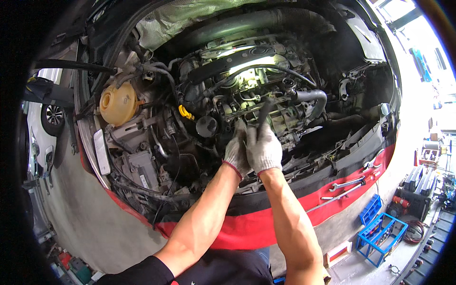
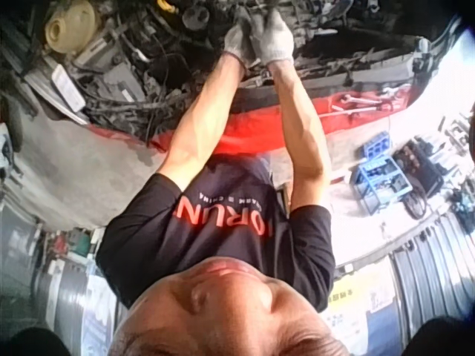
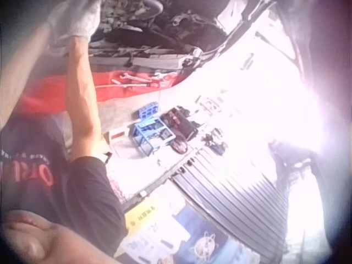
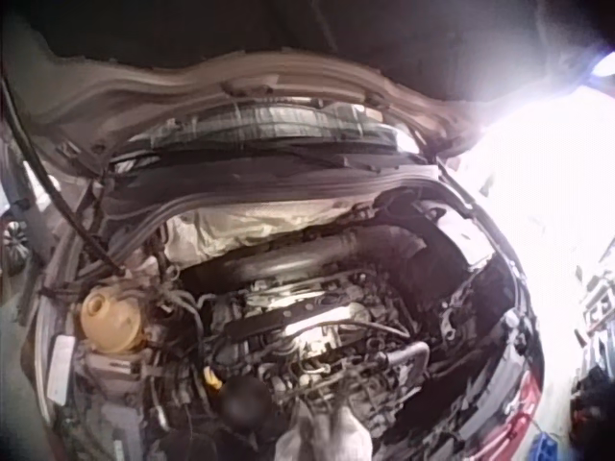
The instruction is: The person works on a car engine with the hood open, using a wrench to tighten bolts and adjusting hoses and components within the engine bay. The person removes a plastic cover and continues to manipulate engine parts with both hands.
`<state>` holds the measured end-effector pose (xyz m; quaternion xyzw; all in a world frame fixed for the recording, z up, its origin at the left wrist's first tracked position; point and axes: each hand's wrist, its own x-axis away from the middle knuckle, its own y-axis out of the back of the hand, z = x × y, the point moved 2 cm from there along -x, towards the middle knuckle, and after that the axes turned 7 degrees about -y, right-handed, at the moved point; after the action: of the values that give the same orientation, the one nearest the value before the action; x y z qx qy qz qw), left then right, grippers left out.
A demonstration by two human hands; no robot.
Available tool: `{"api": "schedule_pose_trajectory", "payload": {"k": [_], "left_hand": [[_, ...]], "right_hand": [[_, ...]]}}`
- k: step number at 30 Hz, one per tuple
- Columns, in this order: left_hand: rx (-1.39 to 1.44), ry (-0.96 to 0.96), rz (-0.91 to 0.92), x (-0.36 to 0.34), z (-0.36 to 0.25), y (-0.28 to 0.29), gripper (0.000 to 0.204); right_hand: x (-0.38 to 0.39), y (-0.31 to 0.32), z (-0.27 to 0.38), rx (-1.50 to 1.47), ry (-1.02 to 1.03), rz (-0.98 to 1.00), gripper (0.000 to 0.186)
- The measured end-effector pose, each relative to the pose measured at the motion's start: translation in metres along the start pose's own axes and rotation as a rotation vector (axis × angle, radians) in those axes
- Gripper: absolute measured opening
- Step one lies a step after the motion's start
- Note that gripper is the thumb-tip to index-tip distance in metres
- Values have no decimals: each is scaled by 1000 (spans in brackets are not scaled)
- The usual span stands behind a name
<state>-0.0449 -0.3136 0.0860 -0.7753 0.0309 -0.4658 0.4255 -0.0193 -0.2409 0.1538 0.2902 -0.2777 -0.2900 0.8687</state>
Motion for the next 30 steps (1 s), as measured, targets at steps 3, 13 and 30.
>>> {"api": "schedule_pose_trajectory", "payload": {"k": [3,13,30], "left_hand": [[129,10,139,-27,-5,20,45],[127,-50,52,-37,1,40,44],[54,60,53,-12,11,2,44]], "right_hand": [[4,-4,18,169,127,18,44],[8,-12,24,335,267,-13,37],[-1,1,-19,-9,-114,-167,48]]}}
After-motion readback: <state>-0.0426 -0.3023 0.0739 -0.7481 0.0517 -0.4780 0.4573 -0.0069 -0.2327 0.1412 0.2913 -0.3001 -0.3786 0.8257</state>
